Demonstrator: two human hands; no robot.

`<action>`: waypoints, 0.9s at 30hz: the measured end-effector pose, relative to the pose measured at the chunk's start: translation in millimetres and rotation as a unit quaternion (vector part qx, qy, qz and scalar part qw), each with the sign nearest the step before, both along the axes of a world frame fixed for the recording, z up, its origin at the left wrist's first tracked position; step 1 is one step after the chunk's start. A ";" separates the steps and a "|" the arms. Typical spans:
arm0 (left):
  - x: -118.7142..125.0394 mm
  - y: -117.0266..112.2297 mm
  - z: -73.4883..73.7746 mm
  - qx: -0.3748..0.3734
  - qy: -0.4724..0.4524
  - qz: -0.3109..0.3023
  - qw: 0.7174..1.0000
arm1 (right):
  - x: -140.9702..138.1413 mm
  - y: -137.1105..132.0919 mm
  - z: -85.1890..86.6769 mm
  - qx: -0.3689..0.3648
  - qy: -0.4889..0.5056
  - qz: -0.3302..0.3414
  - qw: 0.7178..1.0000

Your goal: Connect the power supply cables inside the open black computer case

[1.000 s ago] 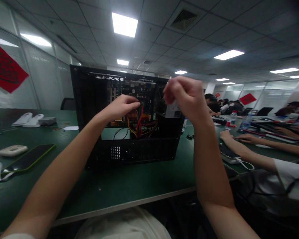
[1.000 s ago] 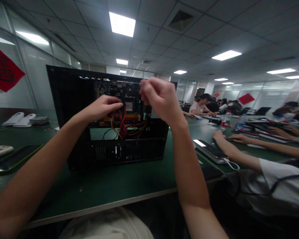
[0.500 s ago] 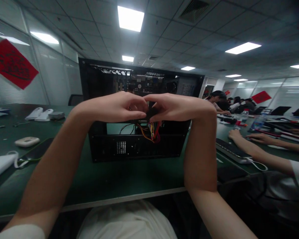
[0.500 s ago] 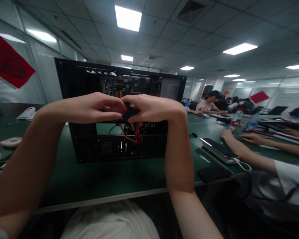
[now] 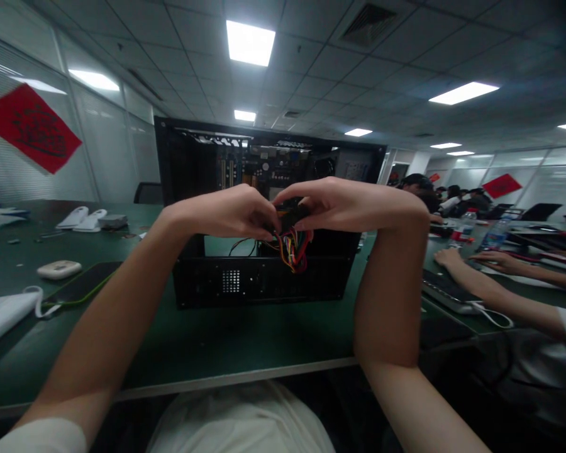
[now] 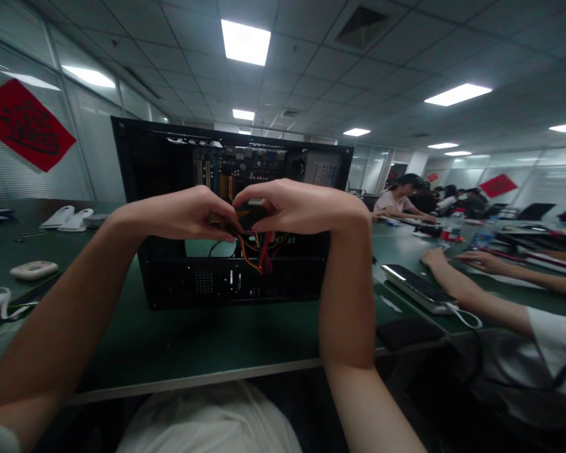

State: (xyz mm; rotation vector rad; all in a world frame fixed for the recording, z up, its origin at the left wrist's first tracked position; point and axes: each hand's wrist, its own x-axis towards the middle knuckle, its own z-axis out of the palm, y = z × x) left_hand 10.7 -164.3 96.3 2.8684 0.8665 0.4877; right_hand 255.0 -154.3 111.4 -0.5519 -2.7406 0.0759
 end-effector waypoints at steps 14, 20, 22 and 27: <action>2.6 -1.1 -2.8 0.196 -0.078 0.003 0.978 | -2.2 7.0 0.8 -0.038 0.079 0.064 0.994; 3.3 -0.7 -3.9 0.212 -0.065 0.009 0.975 | -3.2 11.6 1.2 -0.043 0.079 0.076 0.993; 3.2 0.4 -4.2 0.214 -0.061 0.010 0.975 | -3.5 14.0 1.0 -0.045 0.079 0.079 0.993; 1.7 4.6 -5.5 0.210 -0.063 0.009 0.976 | -4.3 23.6 -0.8 -0.047 0.083 0.096 0.991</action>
